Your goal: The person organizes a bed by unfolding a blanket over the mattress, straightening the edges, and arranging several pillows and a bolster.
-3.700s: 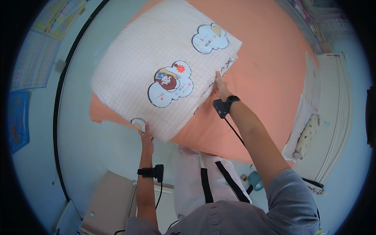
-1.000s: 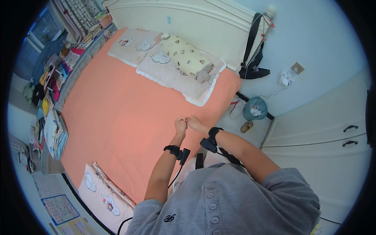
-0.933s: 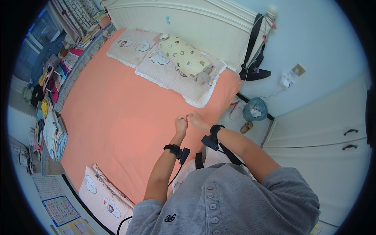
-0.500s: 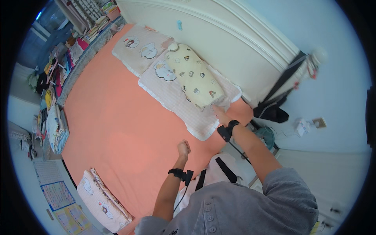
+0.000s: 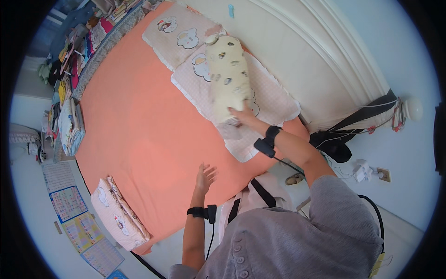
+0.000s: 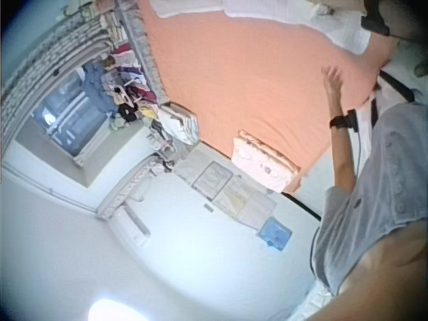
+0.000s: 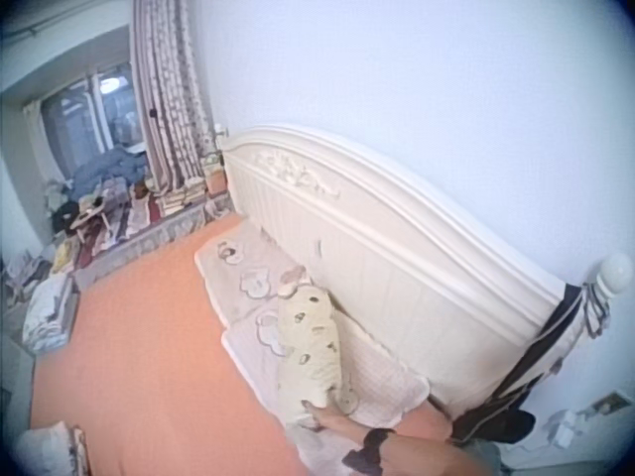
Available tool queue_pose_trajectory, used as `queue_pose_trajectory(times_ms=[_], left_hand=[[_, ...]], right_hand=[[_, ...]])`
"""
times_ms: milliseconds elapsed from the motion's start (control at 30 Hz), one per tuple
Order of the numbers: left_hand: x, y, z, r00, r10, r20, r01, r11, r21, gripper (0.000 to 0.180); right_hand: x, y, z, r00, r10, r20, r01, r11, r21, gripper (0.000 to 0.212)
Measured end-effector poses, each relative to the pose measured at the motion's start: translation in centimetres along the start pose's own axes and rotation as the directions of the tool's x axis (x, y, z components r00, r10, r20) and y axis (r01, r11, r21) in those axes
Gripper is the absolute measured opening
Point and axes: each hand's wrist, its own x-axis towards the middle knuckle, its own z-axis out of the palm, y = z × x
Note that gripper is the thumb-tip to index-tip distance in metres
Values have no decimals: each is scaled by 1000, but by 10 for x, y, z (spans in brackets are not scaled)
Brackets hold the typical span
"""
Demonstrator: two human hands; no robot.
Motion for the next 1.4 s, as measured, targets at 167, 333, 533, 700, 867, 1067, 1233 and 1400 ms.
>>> queue_pose_trajectory(times_ms=[167,333,533,700,867,1067,1233,1400], left_hand=[[-10,45,19,970,65,236,45,901,-431,65],[-1,9,-84,798,515,314,-556,829,55,22],[-96,4,-38,885,465,5,-457,868,197,44],[-49,-6,-107,902,427,61,-324,764,-558,50],[31,-2,-157,968,115,-224,-196,904,-379,40],[95,-68,-170,850,-21,-526,-147,950,-276,43],[80,-35,-136,781,0,-624,-64,995,-80,45],[76,-31,-157,718,104,-688,-80,995,67,48]], right_hand=[[-10,-8,104,880,-344,328,358,933,17,58],[-92,-8,144,632,-410,657,449,885,121,56],[-102,-29,151,427,91,900,174,968,-180,63],[-95,3,168,593,16,805,328,908,-260,61],[-69,52,88,743,-35,668,419,803,-423,44],[-40,159,-53,985,171,7,-142,841,-522,42],[-31,182,-135,902,319,-291,-401,867,-294,52],[9,142,-91,826,432,-363,-345,896,281,50]])
